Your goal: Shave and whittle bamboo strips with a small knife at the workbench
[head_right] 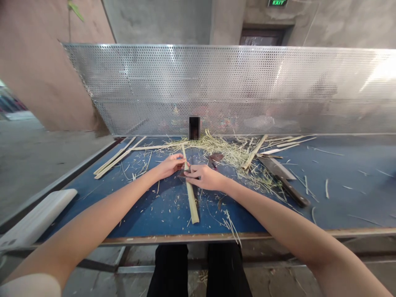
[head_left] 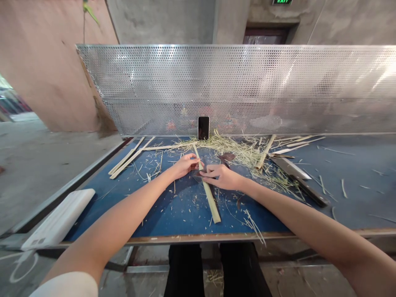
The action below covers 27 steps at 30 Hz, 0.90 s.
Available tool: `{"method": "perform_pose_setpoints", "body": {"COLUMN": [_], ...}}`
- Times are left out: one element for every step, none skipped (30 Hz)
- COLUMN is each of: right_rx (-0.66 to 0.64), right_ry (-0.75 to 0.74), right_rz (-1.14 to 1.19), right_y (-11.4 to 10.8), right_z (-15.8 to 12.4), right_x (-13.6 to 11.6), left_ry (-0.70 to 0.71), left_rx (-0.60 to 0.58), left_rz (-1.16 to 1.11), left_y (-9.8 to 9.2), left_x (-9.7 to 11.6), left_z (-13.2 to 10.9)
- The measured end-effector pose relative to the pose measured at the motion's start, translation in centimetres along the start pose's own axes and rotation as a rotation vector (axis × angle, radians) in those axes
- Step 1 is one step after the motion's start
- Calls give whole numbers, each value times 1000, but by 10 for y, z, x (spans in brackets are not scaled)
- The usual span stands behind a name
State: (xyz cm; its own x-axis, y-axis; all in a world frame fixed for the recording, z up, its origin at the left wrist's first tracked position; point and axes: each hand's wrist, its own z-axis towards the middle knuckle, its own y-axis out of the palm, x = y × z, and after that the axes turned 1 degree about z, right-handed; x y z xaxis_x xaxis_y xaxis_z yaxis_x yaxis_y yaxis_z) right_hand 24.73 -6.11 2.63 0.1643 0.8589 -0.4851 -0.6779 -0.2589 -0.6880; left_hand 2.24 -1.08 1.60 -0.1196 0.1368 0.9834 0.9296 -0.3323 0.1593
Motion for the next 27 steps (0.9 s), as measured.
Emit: {"method": "perform_pose_setpoints", "body": {"right_rx": [-24,-35,-34,-21,2,25,36,28,1,-40,-86,-122,-133,-119,-91,-59,-37,-38,-62,-102,-146,-180,-199,-197,-175,-144,-112], "right_ry": [-9,-7,7,30,54,72,79,71,50,22,-5,-27,-41,-42,-37,-30,-27,-32,-46,-68,-90,-104,-109,-103,-88,-70,-55], "right_rz": [17,25,24,18,15,17,28,50,78,103,115,110,90,60,27,0,-16,-22,-22,-20,-20,-24,-36,-57,-81,-107,-128], "right_y": [-1,-2,-2,-1,0,1,3,5,7,8,10,11,12,12,13,13,13,13,14,14,14,14,14,14,14,14,13], "right_z": [0,0,1,1,1,1,1,0,-1,-1,-2,-2,-1,-1,0,1,1,1,0,-1,-2,-3,-3,-2,-1,0,1], "right_x": [-1,-1,-1,-1,-2,-3,-5,-8,-11,-14,-17,-19,-19,-19,-18,-17,-16,-15,-16,-16,-17,-17,-17,-15,-14,-12,-10], "left_ry": [-1,1,4,9,13,16,16,16,18,22,27,33,38,40,39,38,39,41,41,43,44,44,41,36,31,26,20], "left_rx": [-5,-9,-11,-12,-10,-7,-6,-7,-8,-12,-21,-30,-40,-51,-59,-63,-64,-65,-66,-66,-66,-68,-69,-69,-68,-66,-63], "left_rz": [2,3,3,4,4,6,11,16,23,31,43,57,72,87,99,108,114,121,127,133,138,143,147,150,152,153,153], "left_y": [0,-1,-1,-2,-2,-3,-3,-4,-4,-4,-4,-5,-5,-5,-5,-5,-5,-6,-6,-6,-7,-7,-7,-7,-7,-7,-7], "left_x": [0,-1,-1,-1,-1,-1,-1,-1,0,0,0,0,0,0,0,0,-1,-1,-2,-2,-2,-2,-2,-2,-2,-1,-1], "left_z": [1,1,2,2,3,3,3,3,3,3,2,1,1,0,0,0,0,0,1,1,1,2,2,2,2,1,1]}}
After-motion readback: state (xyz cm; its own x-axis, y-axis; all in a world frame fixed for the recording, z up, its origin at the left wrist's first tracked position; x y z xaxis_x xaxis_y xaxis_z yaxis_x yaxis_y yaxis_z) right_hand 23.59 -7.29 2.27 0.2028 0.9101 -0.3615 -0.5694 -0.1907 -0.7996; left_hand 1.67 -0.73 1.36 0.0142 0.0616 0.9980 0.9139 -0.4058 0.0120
